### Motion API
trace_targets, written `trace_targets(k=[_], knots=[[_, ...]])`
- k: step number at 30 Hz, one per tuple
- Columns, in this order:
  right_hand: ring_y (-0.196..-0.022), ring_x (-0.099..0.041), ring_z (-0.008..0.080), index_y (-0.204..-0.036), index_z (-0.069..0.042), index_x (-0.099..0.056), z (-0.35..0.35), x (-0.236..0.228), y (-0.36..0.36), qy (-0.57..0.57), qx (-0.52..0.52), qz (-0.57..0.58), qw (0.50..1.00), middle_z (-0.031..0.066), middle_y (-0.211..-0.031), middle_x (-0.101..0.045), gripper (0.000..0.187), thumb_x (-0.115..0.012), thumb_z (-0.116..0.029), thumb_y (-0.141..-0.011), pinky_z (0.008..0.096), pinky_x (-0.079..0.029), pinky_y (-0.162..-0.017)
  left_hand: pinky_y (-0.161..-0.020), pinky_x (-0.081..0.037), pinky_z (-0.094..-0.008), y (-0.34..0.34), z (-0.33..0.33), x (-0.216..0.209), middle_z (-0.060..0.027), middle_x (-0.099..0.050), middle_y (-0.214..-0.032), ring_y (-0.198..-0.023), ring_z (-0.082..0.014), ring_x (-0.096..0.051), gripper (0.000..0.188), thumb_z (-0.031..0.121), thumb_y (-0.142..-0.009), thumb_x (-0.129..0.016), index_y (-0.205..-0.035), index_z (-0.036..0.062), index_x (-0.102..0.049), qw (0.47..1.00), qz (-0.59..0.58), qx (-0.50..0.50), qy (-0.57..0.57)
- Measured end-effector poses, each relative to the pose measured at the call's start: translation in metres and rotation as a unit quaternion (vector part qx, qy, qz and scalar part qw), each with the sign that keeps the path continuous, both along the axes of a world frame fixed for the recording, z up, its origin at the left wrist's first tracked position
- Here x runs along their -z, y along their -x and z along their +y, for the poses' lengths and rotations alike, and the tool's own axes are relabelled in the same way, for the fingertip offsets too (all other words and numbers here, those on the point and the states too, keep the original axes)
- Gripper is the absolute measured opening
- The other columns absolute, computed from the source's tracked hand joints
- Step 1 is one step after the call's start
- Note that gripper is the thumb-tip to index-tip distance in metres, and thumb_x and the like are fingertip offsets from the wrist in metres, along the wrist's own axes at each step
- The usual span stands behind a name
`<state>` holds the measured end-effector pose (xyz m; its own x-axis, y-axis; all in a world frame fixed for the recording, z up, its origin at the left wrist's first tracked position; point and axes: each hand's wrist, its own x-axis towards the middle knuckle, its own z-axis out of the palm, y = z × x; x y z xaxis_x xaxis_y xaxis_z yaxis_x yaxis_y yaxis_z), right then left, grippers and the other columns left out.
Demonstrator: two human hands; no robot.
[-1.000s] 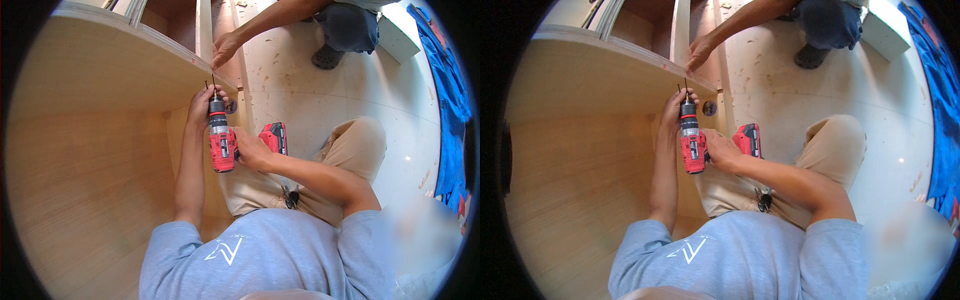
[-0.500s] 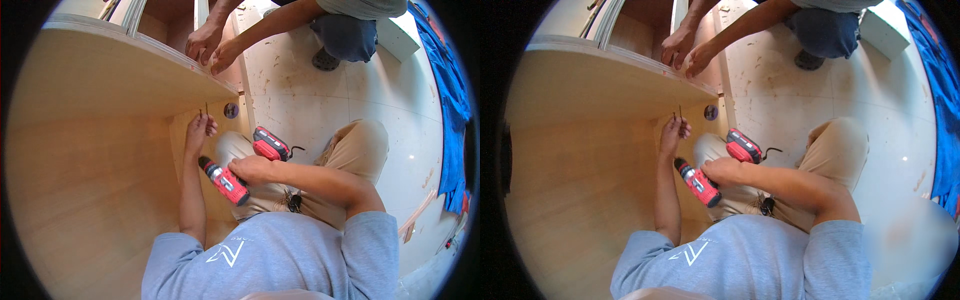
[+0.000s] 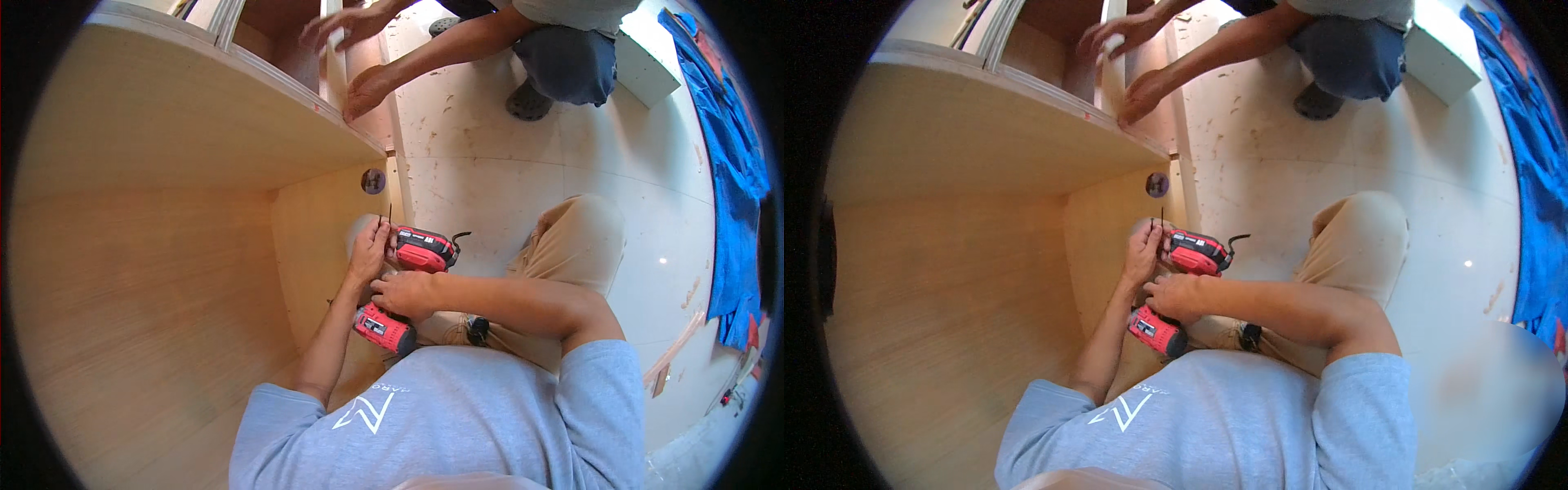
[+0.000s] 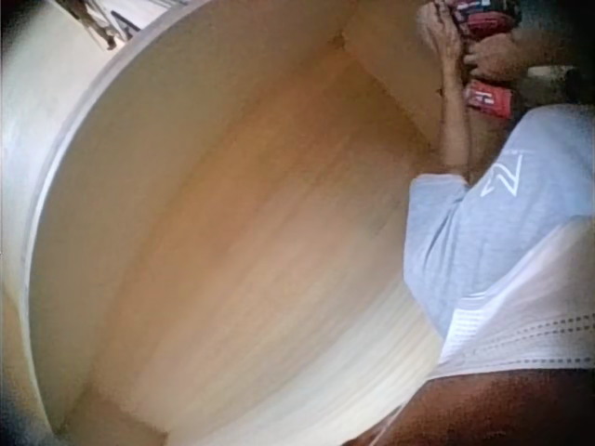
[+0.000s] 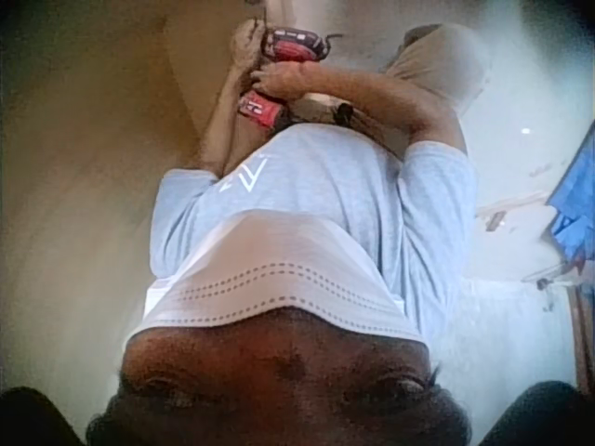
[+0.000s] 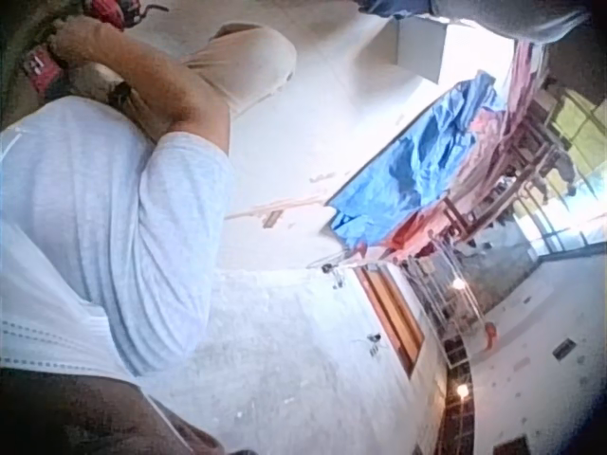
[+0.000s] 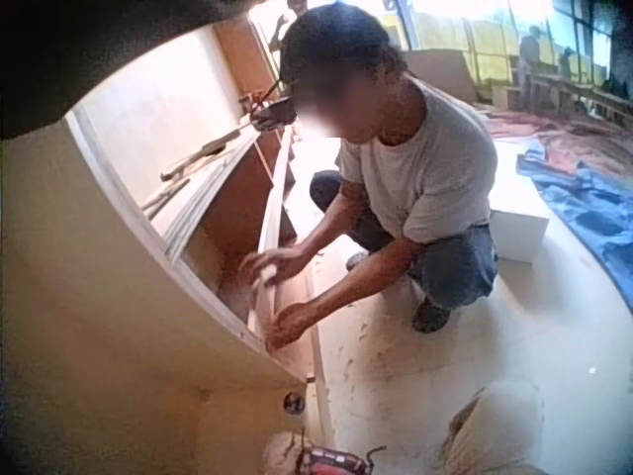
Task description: The person assembles a wooden cabinet by gathering screws and driving them into the wooden panels using an electric drill while another person holds the pieces in place.
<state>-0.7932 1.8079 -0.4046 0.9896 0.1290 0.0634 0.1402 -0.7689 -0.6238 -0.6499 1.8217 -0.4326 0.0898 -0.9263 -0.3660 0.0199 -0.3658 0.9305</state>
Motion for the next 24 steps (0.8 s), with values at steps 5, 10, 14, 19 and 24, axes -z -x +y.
trace_targets(k=[5, 10, 14, 19, 24], knots=[[-0.080, -0.060, 0.0320, -0.100, 0.003, -0.056, -0.043, -0.037, -0.006, -0.083, -0.106, 0.183, 0.974, 0.0198, -0.085, -0.060, 0.039, -0.062, -0.012, -0.065, 0.0402, -0.049, -0.073, -0.046, -0.035, -0.0196, 0.007, 0.002, -0.003, 0.0006, -0.047, -0.063, -0.050, -0.0054, -0.042, 0.025, 0.025, -0.095, -0.037, -0.089, 0.0040, -0.050, 0.997, -0.073, -0.011, 0.008], [-0.073, -0.063, 0.0298, -0.086, 0.000, -0.061, -0.090, -0.024, -0.012, -0.135, 0.412, 0.079, 0.898, 0.0199, -0.075, -0.063, 0.019, -0.062, -0.014, -0.072, 0.0380, -0.049, -0.062, -0.047, -0.037, -0.0200, 0.003, 0.001, -0.001, 0.0003, -0.047, -0.063, -0.052, -0.0063, -0.043, 0.029, 0.029, -0.095, -0.036, -0.089, 0.0041, -0.051, 0.974, -0.165, -0.063, 0.144], [-0.063, -0.060, 0.0193, -0.080, 0.001, -0.060, -0.095, 0.006, -0.012, -0.386, 0.433, -0.033, 0.814, 0.0132, -0.070, -0.062, 0.020, -0.063, -0.018, -0.077, 0.0307, -0.048, -0.058, -0.048, -0.038, -0.0206, 0.012, -0.004, -0.011, -0.0006, -0.049, -0.062, -0.053, -0.0063, -0.046, 0.029, 0.028, -0.096, -0.035, -0.087, 0.0045, -0.049, 0.984, -0.142, -0.059, 0.093], [-0.058, -0.054, 0.0089, -0.081, 0.003, -0.059, -0.107, 0.008, -0.023, -0.415, 0.380, -0.081, 0.822, 0.0051, -0.066, -0.060, 0.018, -0.060, -0.014, -0.082, 0.0249, -0.046, -0.055, -0.048, -0.039, -0.0214, 0.010, -0.003, -0.012, -0.0013, -0.050, -0.064, -0.053, -0.0069, -0.047, 0.031, 0.029, -0.095, -0.035, -0.096, 0.0028, -0.052, 0.985, -0.097, -0.112, 0.083], [-0.061, -0.056, 0.0082, -0.082, 0.002, -0.060, -0.177, -0.031, -0.058, -0.533, 0.447, -0.175, 0.697, 0.0045, -0.069, -0.061, 0.018, -0.056, -0.016, -0.085, 0.0215, -0.046, -0.055, -0.048, -0.041, -0.0228, 0.001, 0.003, -0.003, -0.0019, -0.051, -0.065, -0.054, -0.0079, -0.048, 0.033, 0.029, -0.095, -0.037, -0.103, 0.0008, -0.053, 0.982, -0.165, -0.067, 0.059]])
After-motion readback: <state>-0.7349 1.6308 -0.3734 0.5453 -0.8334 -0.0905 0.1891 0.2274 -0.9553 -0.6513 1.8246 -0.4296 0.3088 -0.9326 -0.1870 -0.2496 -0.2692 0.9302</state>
